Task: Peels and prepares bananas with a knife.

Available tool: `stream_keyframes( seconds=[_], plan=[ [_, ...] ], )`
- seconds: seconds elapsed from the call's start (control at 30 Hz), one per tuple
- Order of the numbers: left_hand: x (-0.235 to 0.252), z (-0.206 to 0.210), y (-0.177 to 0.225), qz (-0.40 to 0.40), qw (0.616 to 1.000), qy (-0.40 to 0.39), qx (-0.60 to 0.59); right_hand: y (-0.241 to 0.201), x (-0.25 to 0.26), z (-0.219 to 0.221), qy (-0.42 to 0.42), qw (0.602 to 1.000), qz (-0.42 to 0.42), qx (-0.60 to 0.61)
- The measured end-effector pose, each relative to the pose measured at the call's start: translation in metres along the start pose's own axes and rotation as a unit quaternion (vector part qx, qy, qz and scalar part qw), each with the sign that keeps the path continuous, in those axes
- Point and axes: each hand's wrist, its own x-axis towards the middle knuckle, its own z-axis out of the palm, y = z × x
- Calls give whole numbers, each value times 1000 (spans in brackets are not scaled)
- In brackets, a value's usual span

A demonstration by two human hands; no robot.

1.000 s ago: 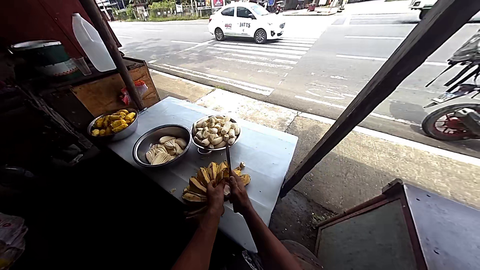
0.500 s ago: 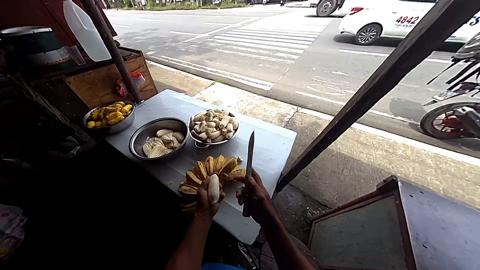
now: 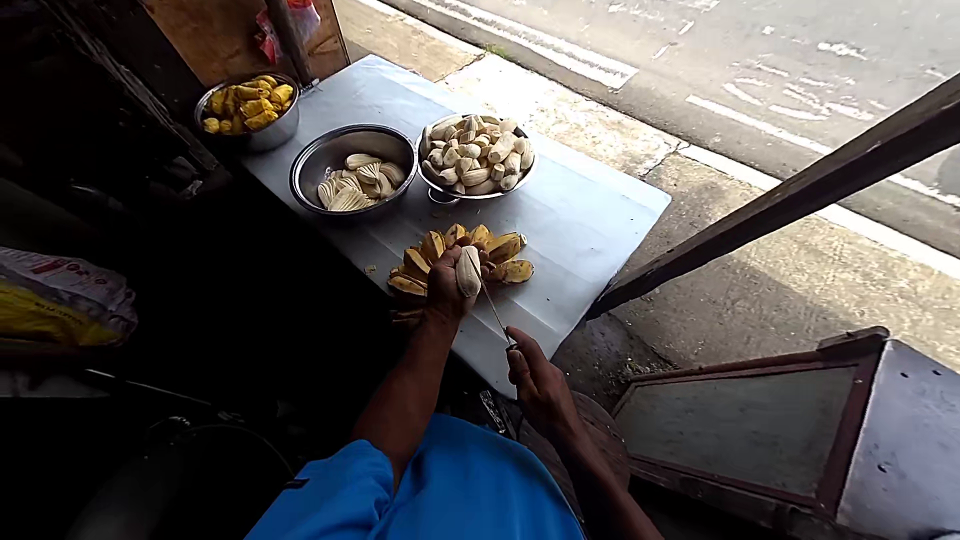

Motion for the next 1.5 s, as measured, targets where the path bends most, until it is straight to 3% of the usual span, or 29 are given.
stream_keyframes(
  seconds=[0.13, 0.23, 0.37, 0.57, 0.8, 1.1, 1.23, 1.37, 1.5],
  plan=[
    [-4, 2, 0, -1, 1000, 11, -11, -8, -10, 1, -4, 997, 0, -76],
    [-19, 9, -6, -10, 1000, 21, 6, -12, 12, 0, 3, 993, 3, -115],
    [-39, 12, -19, -22, 999, -29, 15, -14, 44, 0, 13, 991, 13, -134],
    [-45, 15, -6, 35, 999, -13, -4, -8, 16, 4, 29, 989, -11, -144],
    [-53, 29, -16, 23, 1000, 0, -6, -12, 55, -2, 25, 988, 15, -150],
    [-25, 20, 8, 13, 997, 36, -64, -23, -21, -14, 2, 997, -16, -80],
    [-42, 25, 0, 1, 1000, 14, -2, -21, -2, -13, 1, 995, -10, -100],
    [-53, 27, -17, -17, 999, -31, -13, -21, 28, -11, 16, 991, -3, -133],
    [-57, 28, -14, 1, 1000, -30, -3, -16, 8, -5, 40, 988, -1, -150]
  ],
)
